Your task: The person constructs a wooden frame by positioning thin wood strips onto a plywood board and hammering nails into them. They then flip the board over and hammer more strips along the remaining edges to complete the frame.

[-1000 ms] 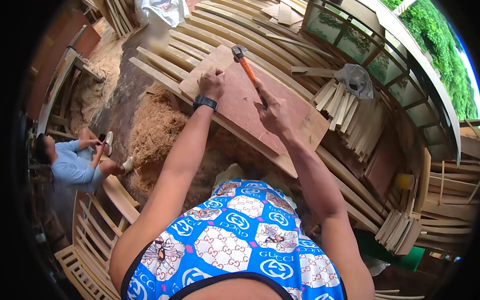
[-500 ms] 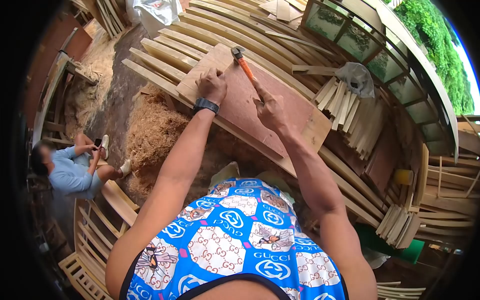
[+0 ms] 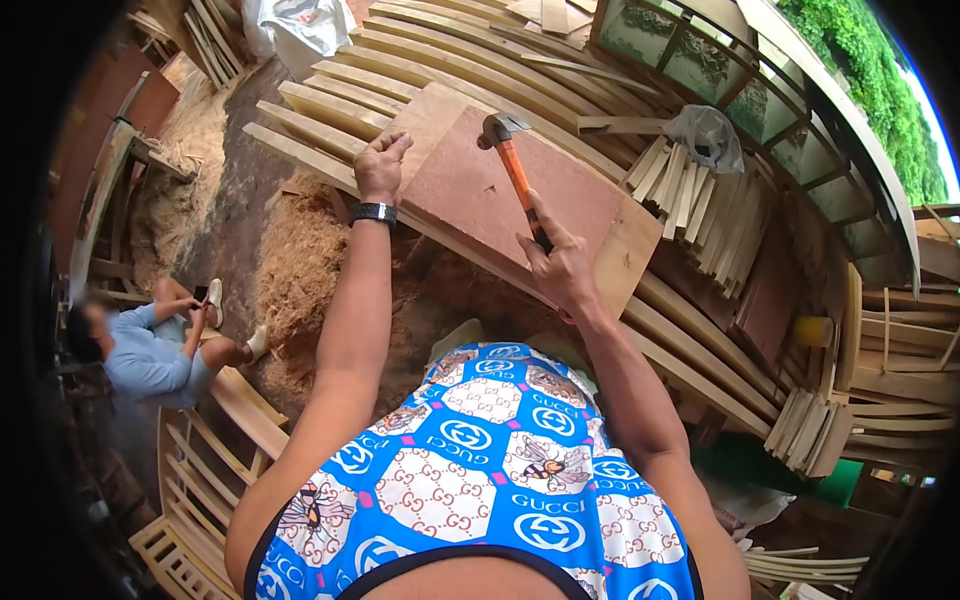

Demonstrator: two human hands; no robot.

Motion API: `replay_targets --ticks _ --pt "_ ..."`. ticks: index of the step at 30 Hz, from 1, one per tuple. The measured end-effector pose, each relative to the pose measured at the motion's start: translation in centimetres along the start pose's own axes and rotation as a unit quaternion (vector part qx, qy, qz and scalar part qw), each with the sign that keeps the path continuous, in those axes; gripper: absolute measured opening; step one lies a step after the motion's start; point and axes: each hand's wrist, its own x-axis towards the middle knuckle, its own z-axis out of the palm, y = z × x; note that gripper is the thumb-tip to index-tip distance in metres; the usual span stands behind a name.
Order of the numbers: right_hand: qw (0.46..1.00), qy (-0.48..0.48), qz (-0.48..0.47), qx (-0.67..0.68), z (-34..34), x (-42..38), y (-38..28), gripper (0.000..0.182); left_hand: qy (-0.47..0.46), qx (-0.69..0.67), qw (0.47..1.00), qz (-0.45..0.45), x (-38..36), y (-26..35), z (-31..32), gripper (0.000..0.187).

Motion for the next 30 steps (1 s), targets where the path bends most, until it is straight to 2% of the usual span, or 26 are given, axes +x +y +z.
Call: replay_targets --ticks 4,6,7,10,14,23,30 --pt "1.000 -0.013 0.018 0.016 0.3 -0.5 -0.5 0.069 -0.046 0.064 0.997 -0.020 -0.8 0.0 0.9 0.015" --pt "1.000 -0.011 0.013 0.008 0.4 -0.3 -1.0 0.068 -0.041 0.191 0.980 0.034 -1.0 0.3 1.7 0.019" --pt "1.000 -0.010 0.008 -0.001 0.4 -0.3 -1.0 0.067 -0.051 0.218 0.974 0.029 -1.1 0.4 1.8 0.022" --pt "1.000 0.010 -0.026 -0.003 0.8 -0.1 -0.7 0.068 -0.068 0.247 0.966 0.026 -0.5 0.2 2.0 0.021" --pt "1.000 0.009 -0.018 -0.007 0.6 -0.1 -1.4 0.069 -0.096 0.281 0.954 0.029 0.7 -0.3 2.4 0.023" --pt "1.000 -0.011 0.000 -0.026 0.5 -0.3 -2.1 0.068 -0.081 0.307 0.947 0.040 0.6 -0.6 2.7 0.025" --pt "0.999 -0.032 0.018 -0.009 0.2 0.0 -3.5 0.068 -0.076 0.318 0.941 0.086 -0.6 0.2 3.2 0.024"
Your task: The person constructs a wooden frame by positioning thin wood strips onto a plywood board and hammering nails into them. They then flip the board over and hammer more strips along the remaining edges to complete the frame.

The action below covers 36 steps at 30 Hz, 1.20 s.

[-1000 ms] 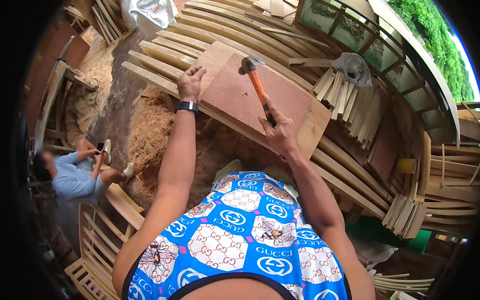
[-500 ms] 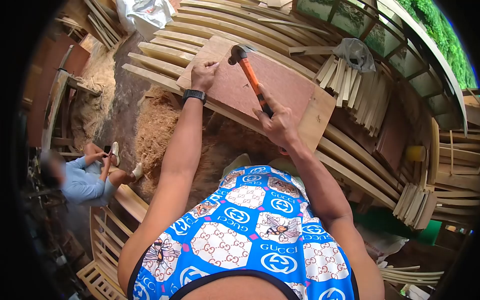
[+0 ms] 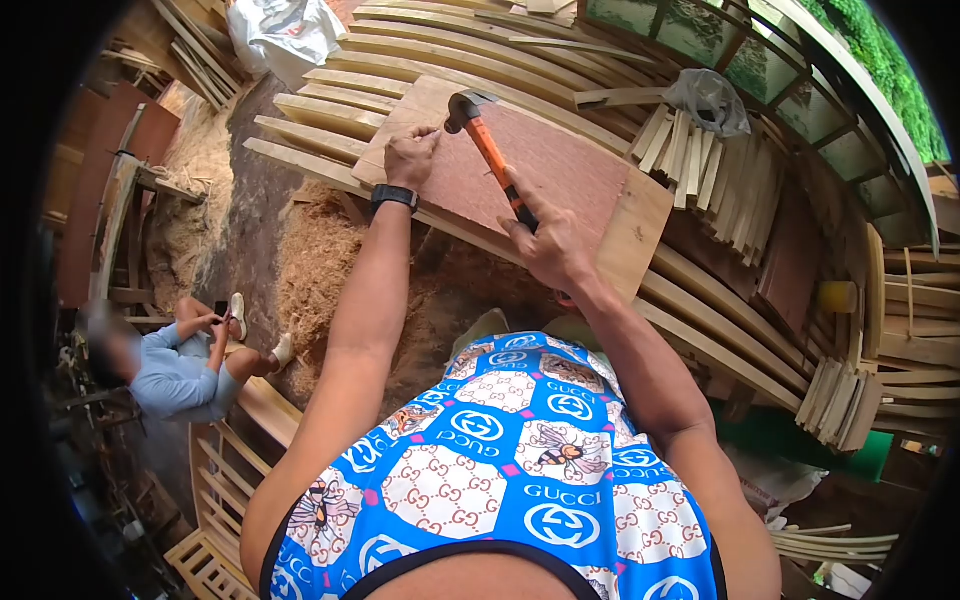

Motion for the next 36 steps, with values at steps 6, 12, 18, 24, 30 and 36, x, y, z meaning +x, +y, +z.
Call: replay_targets --ticks 6,12,18,24,30,36 --pt "0.999 0.008 -0.038 -0.019 0.0 1.5 -1.4 0.065 0.016 0.031 0.998 0.049 0.2 -0.8 0.5 0.021" --pt "0.998 -0.041 -0.005 -0.051 0.5 3.7 -1.2 0.062 0.014 0.034 0.998 0.042 0.3 -1.0 0.6 0.020" --pt "0.996 0.015 -0.077 -0.044 0.7 3.3 -1.2 0.062 -0.003 0.021 1.000 0.011 0.4 -1.4 0.8 0.020" --pt "0.992 0.019 -0.113 -0.051 2.4 3.9 1.9 0.063 -0.019 0.015 1.000 -0.007 -0.4 -0.2 -0.1 0.019" --pt "0.995 0.029 -0.097 -0.016 -0.6 1.6 -2.5 0.064 0.085 0.124 0.984 0.090 -2.5 -0.1 0.2 0.020" --pt "0.986 0.075 -0.146 -0.033 1.6 2.0 -1.5 0.064 0.160 0.226 0.959 0.053 -3.7 1.5 0.4 0.019"
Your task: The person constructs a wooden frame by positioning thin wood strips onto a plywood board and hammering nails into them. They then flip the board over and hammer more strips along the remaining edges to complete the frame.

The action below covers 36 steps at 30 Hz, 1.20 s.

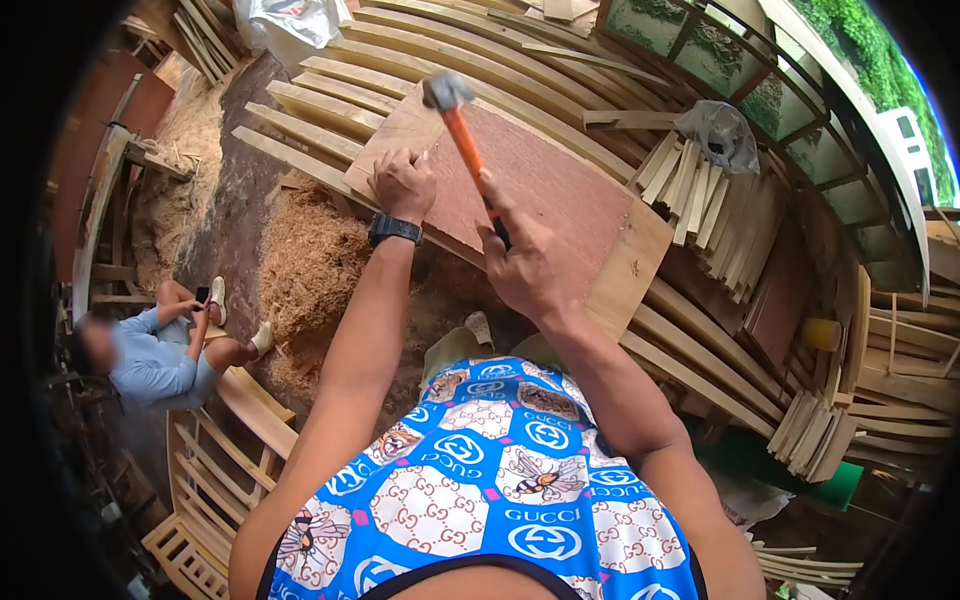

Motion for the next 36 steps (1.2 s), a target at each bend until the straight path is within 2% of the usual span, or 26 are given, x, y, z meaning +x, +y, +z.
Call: replay_targets --ticks 1,3,5,6,8,10,12,14,16,19,21,22,24,25,29,31,32,34,35,36 --pt "0.997 -0.040 0.033 -0.063 0.6 -0.2 0.7 0.063 -0.026 0.003 1.000 -0.008 0.2 0.0 -0.1 0.019" --pt "0.997 -0.054 0.042 -0.022 1.3 0.0 2.2 0.062 -0.065 0.016 0.997 -0.029 -0.3 -0.1 -0.2 0.020" --pt "0.997 -0.064 0.039 0.019 0.7 1.0 1.7 0.062 -0.036 0.020 0.999 -0.005 -0.5 -0.3 -0.1 0.018" --pt "0.996 -0.069 0.058 -0.013 -0.8 1.0 -0.5 0.062 -0.014 0.024 0.999 0.024 -0.8 -0.4 0.0 0.016" --pt "0.993 -0.078 0.074 -0.046 -1.7 0.2 -1.5 0.061 -0.019 0.024 1.000 0.006 -0.9 0.6 -0.7 0.015" --pt "0.998 0.019 0.000 0.067 -1.2 -1.0 -0.6 0.061 -0.026 0.028 0.999 -0.017 -1.0 0.9 -1.0 0.014" --pt "0.998 0.022 0.003 0.065 -0.1 -1.7 1.1 0.060 -0.027 0.029 0.999 -0.003 -1.2 0.7 -0.8 0.013" --pt "0.996 -0.085 0.035 -0.009 0.4 -0.7 2.5 0.062 -0.028 0.023 0.999 -0.004 -1.4 0.8 -0.9 0.014" --pt "0.993 -0.104 0.051 0.001 -0.4 0.2 1.9 0.062 -0.022 0.019 1.000 -0.006 -1.1 0.9 -0.6 0.014" --pt "0.997 -0.079 0.012 0.022 -0.8 0.1 -0.6 0.062 -0.034 0.025 0.999 -0.010 -1.1 0.9 -0.9 0.015" --pt "0.996 0.015 -0.014 0.084 -0.7 -0.6 -1.2 0.061 -0.032 0.034 0.999 -0.011 -1.2 1.0 -0.9 0.015" --pt "0.996 0.015 -0.013 0.083 -0.4 -0.9 -0.6 0.061 -0.030 0.039 0.999 -0.008 -1.2 1.1 -0.8 0.015" --pt "0.999 -0.032 0.028 0.034 0.8 -1.2 2.2 0.061 -0.023 0.030 0.999 -0.005 -1.2 0.9 -0.3 0.014" --pt "0.993 -0.096 0.066 0.011 1.0 -0.8 4.0 0.063 -0.015 0.022 1.000 -0.003 -1.2 0.7 -0.1 0.014" --pt "0.992 -0.113 0.044 -0.018 -0.8 0.6 1.7 0.065 -0.024 0.029 0.999 -0.002 -1.1 0.3 0.0 0.014" --pt "0.997 0.006 -0.078 0.023 0.3 -0.2 1.9 0.065 -0.023 0.030 0.999 -0.008 -0.9 0.2 0.2 0.015" --pt "0.997 0.004 -0.079 0.024 0.9 -0.2 3.0 0.065 -0.027 0.033 0.999 -0.011 -0.9 -0.1 0.2 0.018" --pt "0.996 -0.066 -0.037 -0.050 1.9 -0.2 5.2 0.064 -0.043 0.021 0.999 -0.011 -0.7 -0.6 0.3 0.018" --pt "0.996 -0.062 -0.037 -0.049 1.4 0.1 4.7 0.064 -0.059 0.008 0.998 -0.010 -0.5 -0.7 0.2 0.019" --pt "0.994 -0.091 0.006 -0.064 0.8 0.6 3.8 0.065 -0.056 0.010 0.998 -0.005 -0.1 -0.6 0.2 0.019"
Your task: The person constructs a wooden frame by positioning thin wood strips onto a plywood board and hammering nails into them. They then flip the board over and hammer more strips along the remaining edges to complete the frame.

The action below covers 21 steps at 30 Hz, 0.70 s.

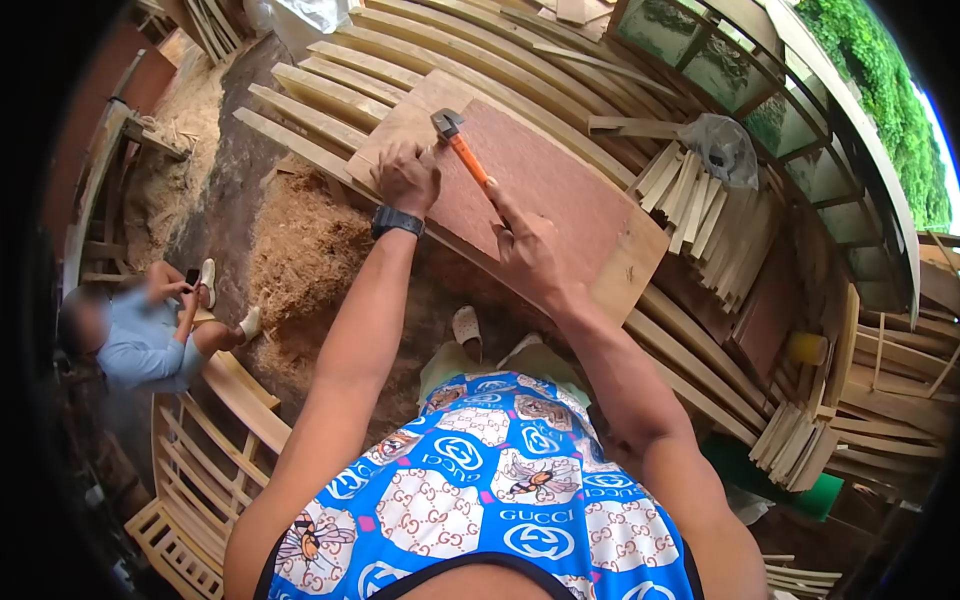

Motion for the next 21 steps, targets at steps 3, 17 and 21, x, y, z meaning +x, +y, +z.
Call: replay_targets --ticks 3,17,21 --pt "0.999 -0.003 0.028 0.027 -0.2 -0.8 0.6 0.063 -0.003 0.005 1.000 -0.004 0.0 -0.3 -0.1 0.020" --pt "0.989 0.034 0.090 0.111 -1.8 -10.8 2.7 0.068 -0.212 -0.217 0.934 0.188 -5.0 -2.5 -9.1 0.031" --pt "0.992 0.027 0.058 0.112 -2.1 -10.9 4.8 0.068 -0.232 -0.248 0.921 0.190 -3.9 -3.5 -8.6 0.032"
